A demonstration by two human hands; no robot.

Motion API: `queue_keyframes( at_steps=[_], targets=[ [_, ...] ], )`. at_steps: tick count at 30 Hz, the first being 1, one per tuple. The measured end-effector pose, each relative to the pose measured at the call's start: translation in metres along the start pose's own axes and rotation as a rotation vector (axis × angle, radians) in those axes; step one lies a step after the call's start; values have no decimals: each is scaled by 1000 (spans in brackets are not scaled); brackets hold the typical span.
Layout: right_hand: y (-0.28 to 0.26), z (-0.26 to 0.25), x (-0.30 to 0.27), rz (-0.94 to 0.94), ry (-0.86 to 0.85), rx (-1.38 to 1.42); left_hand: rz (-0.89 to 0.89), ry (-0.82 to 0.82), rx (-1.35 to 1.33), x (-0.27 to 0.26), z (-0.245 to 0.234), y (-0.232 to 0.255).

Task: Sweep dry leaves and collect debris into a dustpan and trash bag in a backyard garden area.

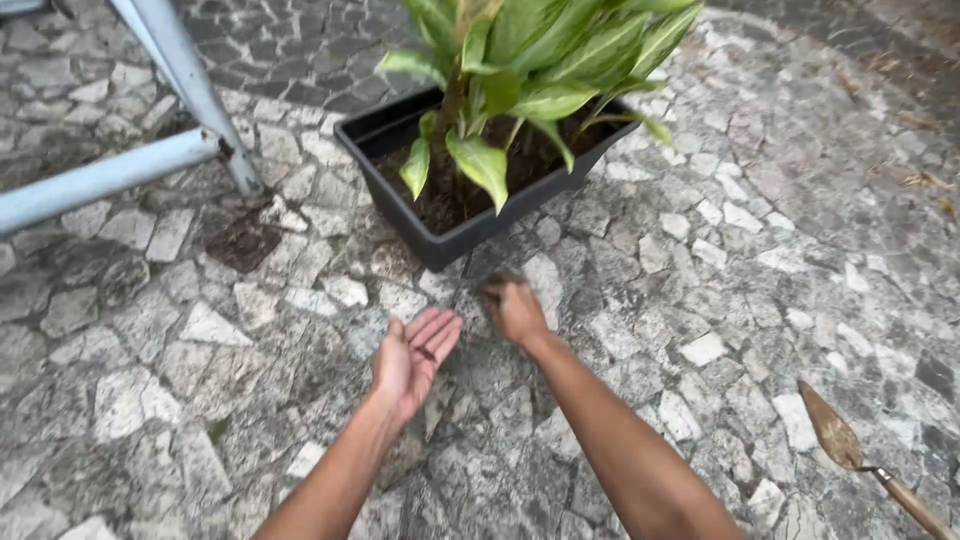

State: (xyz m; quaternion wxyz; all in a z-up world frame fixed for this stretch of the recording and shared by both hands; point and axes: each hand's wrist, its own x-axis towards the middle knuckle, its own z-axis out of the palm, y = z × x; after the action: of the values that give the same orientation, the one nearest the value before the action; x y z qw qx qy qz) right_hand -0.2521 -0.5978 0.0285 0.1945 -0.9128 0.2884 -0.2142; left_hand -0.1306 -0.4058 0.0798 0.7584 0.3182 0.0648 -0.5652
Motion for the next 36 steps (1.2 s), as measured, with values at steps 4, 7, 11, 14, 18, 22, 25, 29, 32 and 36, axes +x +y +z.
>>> queue_keyframes(
  at_steps=[4, 7, 11, 14, 18, 22, 25, 29, 32, 36],
  targets=[
    [-2, 20, -3, 49, -105, -150, 21, 28, 13, -16, 9, 12],
    [1, 25, -1, 180, -207, -326, 21, 54, 51, -19, 14, 15],
    [0, 27, -1, 162, -65, -199, 16, 58, 72, 2, -7, 5],
    [-18, 25, -11, 302, 99, 192, 14, 48, 21, 23, -28, -7],
    [-88, -13, -15, 282, 11, 660, -25, 58, -19, 48, -27, -15],
    [-99, -23, -19, 216, -93, 629, -4, -75, 128, 70, -20, -19],
    [-105, -36, -19, 192, -127, 595, -52, 3, 98, 50, 10, -7],
    [-123, -68, -21, 212, -84, 546, -114, 106, 201, 54, -2, -8],
    [-92, -74, -33, 275, 78, 571, -111, 70, 208, 41, 3, -2],
    [-10, -66, -58, 538, 225, 672, -140, 84, 125, 22, 15, 8]
  ],
)
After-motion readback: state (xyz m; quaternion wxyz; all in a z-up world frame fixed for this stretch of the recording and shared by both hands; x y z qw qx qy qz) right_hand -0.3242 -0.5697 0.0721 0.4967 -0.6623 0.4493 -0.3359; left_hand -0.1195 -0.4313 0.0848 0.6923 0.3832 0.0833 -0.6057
